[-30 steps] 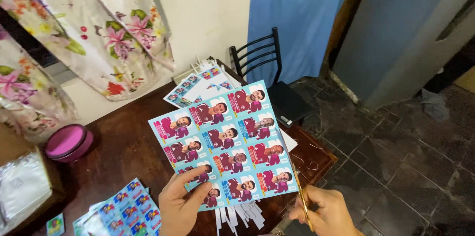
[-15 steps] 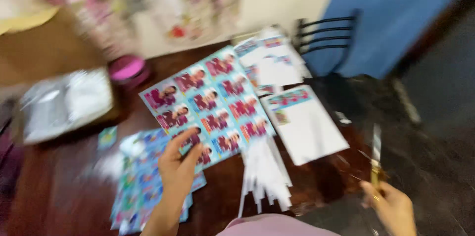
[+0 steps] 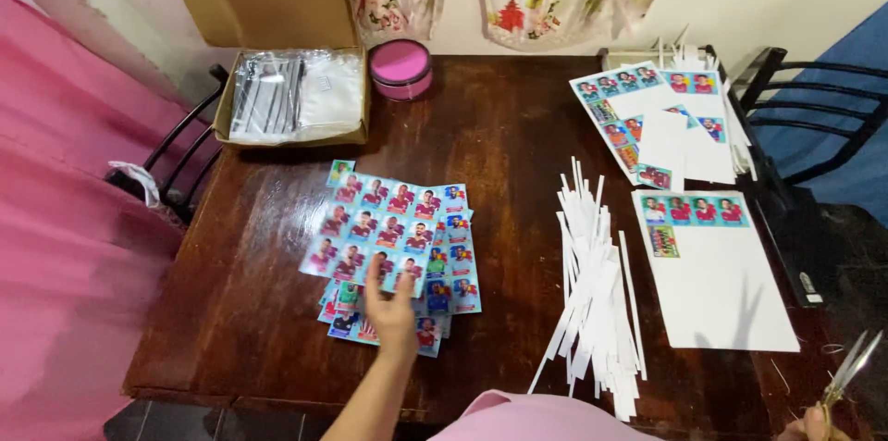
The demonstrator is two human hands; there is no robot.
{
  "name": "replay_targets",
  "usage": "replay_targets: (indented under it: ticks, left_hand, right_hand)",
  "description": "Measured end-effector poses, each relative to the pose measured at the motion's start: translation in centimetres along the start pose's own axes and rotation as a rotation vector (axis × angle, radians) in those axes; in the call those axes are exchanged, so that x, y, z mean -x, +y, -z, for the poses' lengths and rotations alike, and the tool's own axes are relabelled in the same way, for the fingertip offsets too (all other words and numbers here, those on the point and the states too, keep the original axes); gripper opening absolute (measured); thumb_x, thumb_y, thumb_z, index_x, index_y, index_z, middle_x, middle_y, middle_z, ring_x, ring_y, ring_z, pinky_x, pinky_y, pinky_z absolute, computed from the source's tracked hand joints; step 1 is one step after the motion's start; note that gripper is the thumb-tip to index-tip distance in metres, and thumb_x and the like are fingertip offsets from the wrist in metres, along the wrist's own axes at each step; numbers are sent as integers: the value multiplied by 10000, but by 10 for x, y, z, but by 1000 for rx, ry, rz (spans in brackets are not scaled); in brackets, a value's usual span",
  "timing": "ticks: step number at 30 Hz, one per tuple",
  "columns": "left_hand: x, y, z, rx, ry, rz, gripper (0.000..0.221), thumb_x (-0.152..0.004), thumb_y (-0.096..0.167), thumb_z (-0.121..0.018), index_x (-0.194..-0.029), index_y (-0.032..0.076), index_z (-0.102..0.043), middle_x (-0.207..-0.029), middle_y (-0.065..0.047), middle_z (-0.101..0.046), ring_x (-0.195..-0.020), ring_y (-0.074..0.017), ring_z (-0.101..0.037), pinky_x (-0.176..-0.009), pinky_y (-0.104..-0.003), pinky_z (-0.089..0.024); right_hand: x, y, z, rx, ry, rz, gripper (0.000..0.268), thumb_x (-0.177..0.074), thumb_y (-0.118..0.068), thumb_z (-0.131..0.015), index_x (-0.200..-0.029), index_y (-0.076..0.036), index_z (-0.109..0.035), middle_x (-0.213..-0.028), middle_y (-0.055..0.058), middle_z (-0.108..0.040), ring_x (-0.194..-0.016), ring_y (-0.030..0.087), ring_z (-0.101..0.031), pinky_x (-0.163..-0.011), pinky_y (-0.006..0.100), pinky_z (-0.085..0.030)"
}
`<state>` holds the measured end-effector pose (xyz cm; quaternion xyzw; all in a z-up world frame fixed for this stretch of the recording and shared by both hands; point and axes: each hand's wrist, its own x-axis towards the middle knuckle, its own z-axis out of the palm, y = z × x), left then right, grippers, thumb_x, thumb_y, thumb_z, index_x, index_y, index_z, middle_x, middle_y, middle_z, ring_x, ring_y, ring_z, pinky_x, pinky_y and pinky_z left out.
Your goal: Cutting printed sheets of cards or stickers with scissors.
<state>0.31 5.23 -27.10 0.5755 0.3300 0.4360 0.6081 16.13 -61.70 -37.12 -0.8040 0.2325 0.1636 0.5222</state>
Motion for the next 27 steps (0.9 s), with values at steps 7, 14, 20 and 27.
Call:
replay_targets:
  ticks: [7,14,20,27]
  left_hand:
    - [42,-15,9,134,-135,797,654,-881,37,-681,-1461,167,-409,-1033,-92,-706,-822,-239,-683,-681,-344,-561]
    - [55,33,-47,-205,-595,618,293,-922,54,-699,-1213,26,-709,-924,-119,-738,-800,-219,-716,-693,-329,-595]
    - [94,58,-171,-506,-1321,-514,251,-845,127,-738,-1083,46,-736,-1110,-127,-723,-989,-347,-694,-838,-422,-569]
    - [176,70,-245,-276,-1882,-366,191,-889,178,-767,-1050,76,-758,-1014,-106,-719,-873,-244,-696,-789,-359,-563]
  right_hand:
    - [9,16,22,-115,115,-77,709,-1028,-586,-611,-1138,114,-583,-1026,302,-683,-986,400,-694,-892,547,-542]
    - [90,-109,-44,124,257,54,687,-882,-542,-743,-1153,84,-658,-1020,237,-719,-984,330,-690,-892,450,-540]
    - [44,-135,-54,336,498,233,592,-874,-503,-806,-1093,35,-691,-991,236,-726,-925,347,-696,-850,440,-520]
    - [45,-145,-48,216,514,179,520,-865,-441,-829,-1071,18,-698,-940,189,-734,-889,298,-697,-820,405,-526]
